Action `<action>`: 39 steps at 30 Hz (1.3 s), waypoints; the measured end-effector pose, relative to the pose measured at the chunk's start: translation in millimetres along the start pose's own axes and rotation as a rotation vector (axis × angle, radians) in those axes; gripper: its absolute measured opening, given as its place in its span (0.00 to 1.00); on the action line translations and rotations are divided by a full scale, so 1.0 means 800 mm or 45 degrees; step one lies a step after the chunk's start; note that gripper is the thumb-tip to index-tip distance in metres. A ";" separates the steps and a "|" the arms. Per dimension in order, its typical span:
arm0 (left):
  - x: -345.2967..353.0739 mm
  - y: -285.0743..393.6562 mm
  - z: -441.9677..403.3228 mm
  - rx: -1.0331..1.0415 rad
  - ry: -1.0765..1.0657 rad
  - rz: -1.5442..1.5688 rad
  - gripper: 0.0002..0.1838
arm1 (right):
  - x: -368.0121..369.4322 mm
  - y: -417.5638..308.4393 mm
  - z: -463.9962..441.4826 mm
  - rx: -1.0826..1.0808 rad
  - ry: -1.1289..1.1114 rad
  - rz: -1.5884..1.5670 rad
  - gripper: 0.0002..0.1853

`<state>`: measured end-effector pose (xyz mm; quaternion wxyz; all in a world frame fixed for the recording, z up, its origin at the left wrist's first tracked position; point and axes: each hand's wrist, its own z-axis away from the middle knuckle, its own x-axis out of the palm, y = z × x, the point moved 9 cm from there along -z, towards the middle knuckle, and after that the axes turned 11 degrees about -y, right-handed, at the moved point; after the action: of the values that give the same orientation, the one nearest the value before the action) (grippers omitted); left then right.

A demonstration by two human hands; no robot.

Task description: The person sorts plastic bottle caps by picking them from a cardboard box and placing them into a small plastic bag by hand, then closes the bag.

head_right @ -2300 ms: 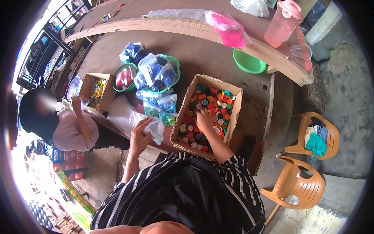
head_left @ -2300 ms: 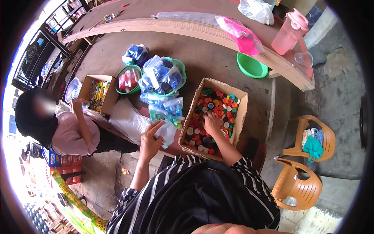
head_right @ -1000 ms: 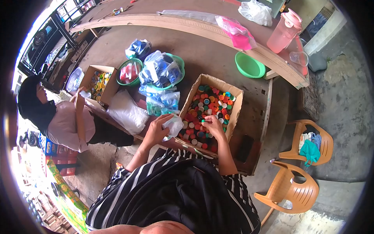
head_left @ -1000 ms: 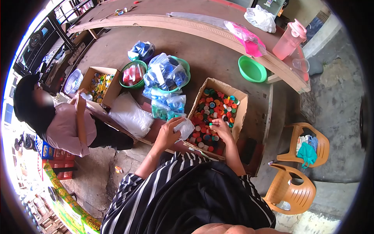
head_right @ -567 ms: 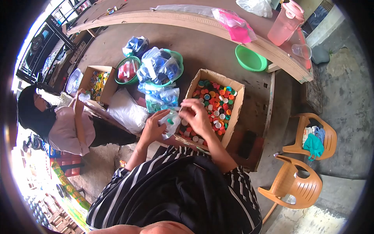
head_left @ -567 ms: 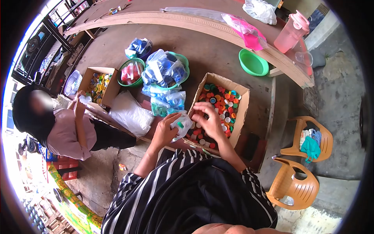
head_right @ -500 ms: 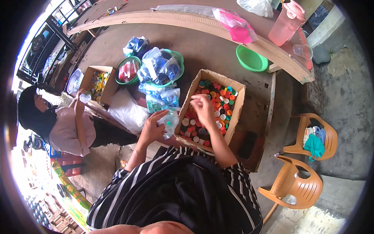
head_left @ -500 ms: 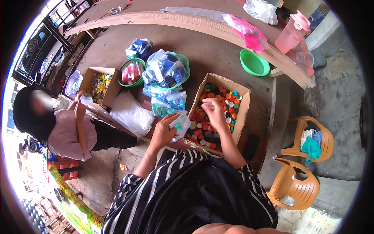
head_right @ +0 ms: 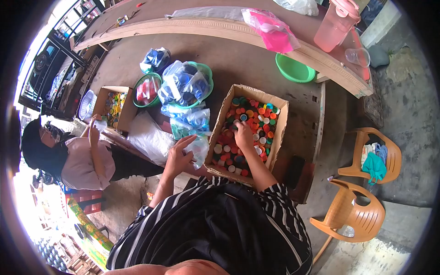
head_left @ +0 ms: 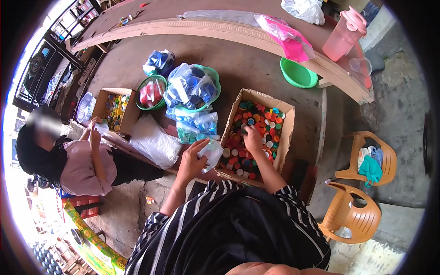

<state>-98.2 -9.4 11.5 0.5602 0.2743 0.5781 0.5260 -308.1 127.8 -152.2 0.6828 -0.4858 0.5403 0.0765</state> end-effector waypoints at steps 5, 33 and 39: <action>0.008 -0.010 -0.012 0.021 -0.007 -0.039 0.30 | -0.106 -0.127 0.030 -0.051 0.092 -0.837 0.15; -0.007 -0.021 0.017 0.116 0.150 -0.040 0.29 | -0.010 -0.060 0.024 -0.061 -0.209 -0.068 0.06; -0.001 -0.013 0.022 0.104 0.105 0.034 0.27 | 0.079 -0.073 0.075 -0.087 -0.474 0.383 0.12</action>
<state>-78.8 -7.7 5.3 0.5172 0.2826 0.6179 0.5204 -206.0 116.2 -172.8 0.7347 -0.4002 0.4685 0.2840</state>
